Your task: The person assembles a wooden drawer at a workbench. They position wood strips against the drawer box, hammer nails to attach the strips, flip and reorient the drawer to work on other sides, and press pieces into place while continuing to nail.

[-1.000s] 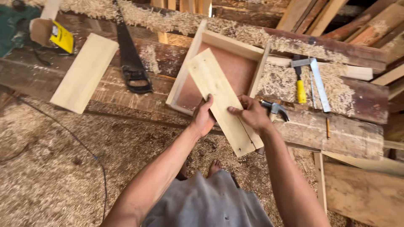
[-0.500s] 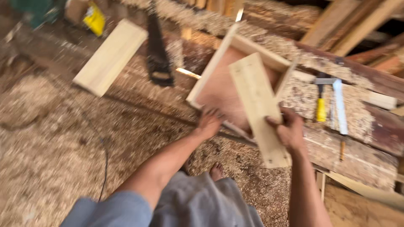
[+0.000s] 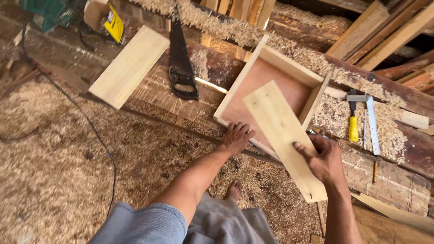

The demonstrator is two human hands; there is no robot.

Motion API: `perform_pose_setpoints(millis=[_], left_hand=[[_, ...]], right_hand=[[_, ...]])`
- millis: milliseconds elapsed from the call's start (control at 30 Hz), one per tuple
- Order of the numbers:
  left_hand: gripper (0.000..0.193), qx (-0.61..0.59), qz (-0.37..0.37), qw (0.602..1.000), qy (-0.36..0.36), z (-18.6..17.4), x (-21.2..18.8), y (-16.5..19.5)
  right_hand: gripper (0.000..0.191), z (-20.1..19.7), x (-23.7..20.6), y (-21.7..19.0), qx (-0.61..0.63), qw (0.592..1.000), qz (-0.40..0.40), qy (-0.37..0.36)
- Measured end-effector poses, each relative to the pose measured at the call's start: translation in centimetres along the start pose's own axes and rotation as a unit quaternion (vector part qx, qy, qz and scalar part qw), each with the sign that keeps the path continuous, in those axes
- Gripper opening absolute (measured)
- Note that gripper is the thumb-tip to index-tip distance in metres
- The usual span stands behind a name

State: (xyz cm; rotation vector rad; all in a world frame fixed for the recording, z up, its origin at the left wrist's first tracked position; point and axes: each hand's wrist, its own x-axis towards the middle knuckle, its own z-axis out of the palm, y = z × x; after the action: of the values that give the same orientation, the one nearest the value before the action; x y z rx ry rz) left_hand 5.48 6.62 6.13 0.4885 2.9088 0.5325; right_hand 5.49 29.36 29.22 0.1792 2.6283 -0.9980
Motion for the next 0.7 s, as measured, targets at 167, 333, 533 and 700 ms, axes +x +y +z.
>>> perform_pose_setpoints(millis=[167, 333, 533, 700], left_hand=[[0.021, -0.002, 0.111, 0.987, 0.119, -0.1, 0.5, -0.7], [0.024, 0.01, 0.191, 0.954, 0.23, -4.9, 3.9, 0.3], [0.06, 0.014, 0.22, 0.883, 0.415, -16.9, 9.0, 1.0], [0.071, 0.002, 0.211, 0.902, 0.376, -28.0, 9.4, 3.4]], right_hand=[[0.044, -0.8, -0.8, -2.0, -0.081, 0.997, 0.018, 0.002], [0.042, -3.7, -2.3, -5.2, 0.038, 0.996, 0.027, 0.073], [0.029, -9.9, -2.9, -10.7, 0.031, 0.976, -0.12, 0.178], [0.03, -18.1, -2.9, -15.7, 0.034, 0.971, -0.161, 0.174]])
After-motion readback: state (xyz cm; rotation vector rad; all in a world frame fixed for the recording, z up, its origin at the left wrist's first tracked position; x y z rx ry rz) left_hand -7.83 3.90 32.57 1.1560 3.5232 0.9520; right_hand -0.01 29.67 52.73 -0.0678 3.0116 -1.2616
